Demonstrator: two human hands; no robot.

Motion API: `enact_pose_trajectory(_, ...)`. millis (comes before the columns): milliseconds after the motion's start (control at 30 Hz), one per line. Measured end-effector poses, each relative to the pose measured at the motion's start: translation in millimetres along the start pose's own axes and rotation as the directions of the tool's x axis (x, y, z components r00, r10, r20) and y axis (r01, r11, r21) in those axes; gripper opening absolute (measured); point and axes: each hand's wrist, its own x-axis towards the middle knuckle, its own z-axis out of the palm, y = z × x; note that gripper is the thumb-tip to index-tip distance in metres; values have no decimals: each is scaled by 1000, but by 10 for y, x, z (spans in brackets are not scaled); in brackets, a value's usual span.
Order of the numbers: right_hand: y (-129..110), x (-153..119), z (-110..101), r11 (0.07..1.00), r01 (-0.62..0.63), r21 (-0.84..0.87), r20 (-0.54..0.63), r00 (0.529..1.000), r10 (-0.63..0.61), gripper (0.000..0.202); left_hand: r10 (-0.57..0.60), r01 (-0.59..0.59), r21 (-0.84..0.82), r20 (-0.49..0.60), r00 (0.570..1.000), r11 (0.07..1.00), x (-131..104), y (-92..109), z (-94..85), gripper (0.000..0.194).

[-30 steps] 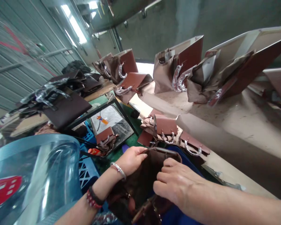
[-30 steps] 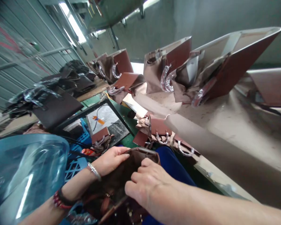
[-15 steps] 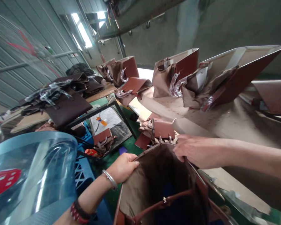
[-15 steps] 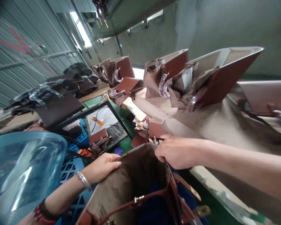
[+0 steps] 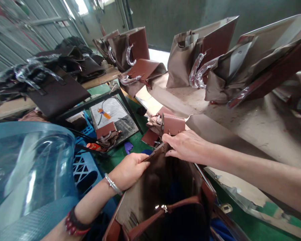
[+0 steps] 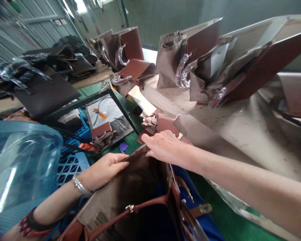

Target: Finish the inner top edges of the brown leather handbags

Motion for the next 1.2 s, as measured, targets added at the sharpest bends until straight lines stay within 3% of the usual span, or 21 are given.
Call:
enact_pose_trajectory(167,13,139,50,979,200,22,-130,972,-196,33,17,-16,65,-20,1000,998,-7,-8,-51,29)
enact_pose_trajectory(300,46,294,114,942,298,156,-93,953,-287,32,29,-29,43,-6,1000,999,1,-18,-79,29)
enact_pose_trajectory(533,77,413,184,875,325,358,-20,940,-341,19,5,-1,-75,50,999,997,33,-58,-117,29)
enact_pose_trajectory(867,104,433,318,823,327,465,-93,942,-322,20,-39,48,-127,71,997,991,86,-123,-176,32)
enact_pose_trajectory(1200,21,405,306,855,306,419,-34,946,-322,25,-45,54,-139,61,997,989,92,-87,-138,36)
